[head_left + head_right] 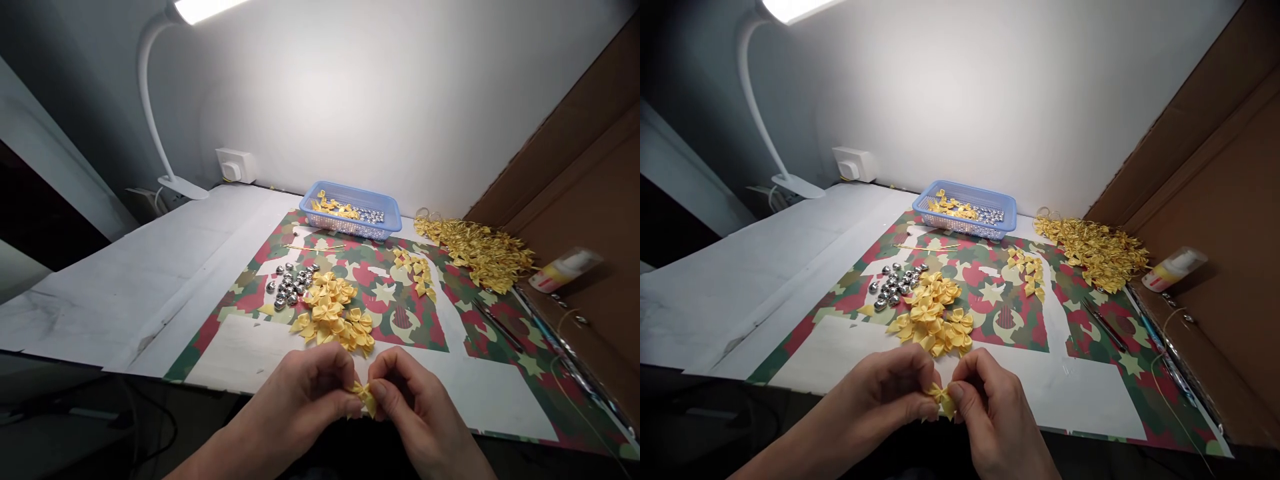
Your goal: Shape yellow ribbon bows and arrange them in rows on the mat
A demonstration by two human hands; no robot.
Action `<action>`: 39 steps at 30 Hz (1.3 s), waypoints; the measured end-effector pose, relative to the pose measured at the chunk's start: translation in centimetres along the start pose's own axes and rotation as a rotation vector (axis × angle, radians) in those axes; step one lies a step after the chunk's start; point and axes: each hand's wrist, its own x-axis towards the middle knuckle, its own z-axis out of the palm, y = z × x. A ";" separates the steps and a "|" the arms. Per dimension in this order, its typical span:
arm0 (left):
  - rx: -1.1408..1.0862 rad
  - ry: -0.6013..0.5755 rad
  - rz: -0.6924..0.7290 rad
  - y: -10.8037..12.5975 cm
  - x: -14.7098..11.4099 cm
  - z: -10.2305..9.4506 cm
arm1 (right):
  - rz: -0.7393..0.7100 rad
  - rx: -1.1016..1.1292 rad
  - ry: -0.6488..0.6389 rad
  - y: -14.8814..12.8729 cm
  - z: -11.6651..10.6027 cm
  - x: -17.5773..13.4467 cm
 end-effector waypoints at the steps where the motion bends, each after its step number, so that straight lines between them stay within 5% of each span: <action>1: -0.075 -0.013 -0.002 0.0 0.0 0.0 | 0.002 0.015 0.005 0.0 0.0 0.0; 4: -0.267 -0.045 -0.005 -0.1 0.0 0.1 | -0.007 0.062 0.028 -0.1 0.1 -0.1; 14: -0.422 -0.013 -0.079 0.0 0.0 0.3 | 0.044 0.440 0.173 -1.3 1.4 -0.4; 23: -0.253 0.082 -0.009 -0.8 0.2 0.1 | 0.095 0.313 0.009 0.1 0.6 0.1; 33: -0.456 0.103 -0.121 -0.2 0.0 1.2 | 0.116 0.282 0.115 -0.6 1.5 -0.3; 39: -0.344 0.060 -0.124 -0.5 0.1 1.0 | 0.125 0.307 0.108 -0.6 1.2 -0.2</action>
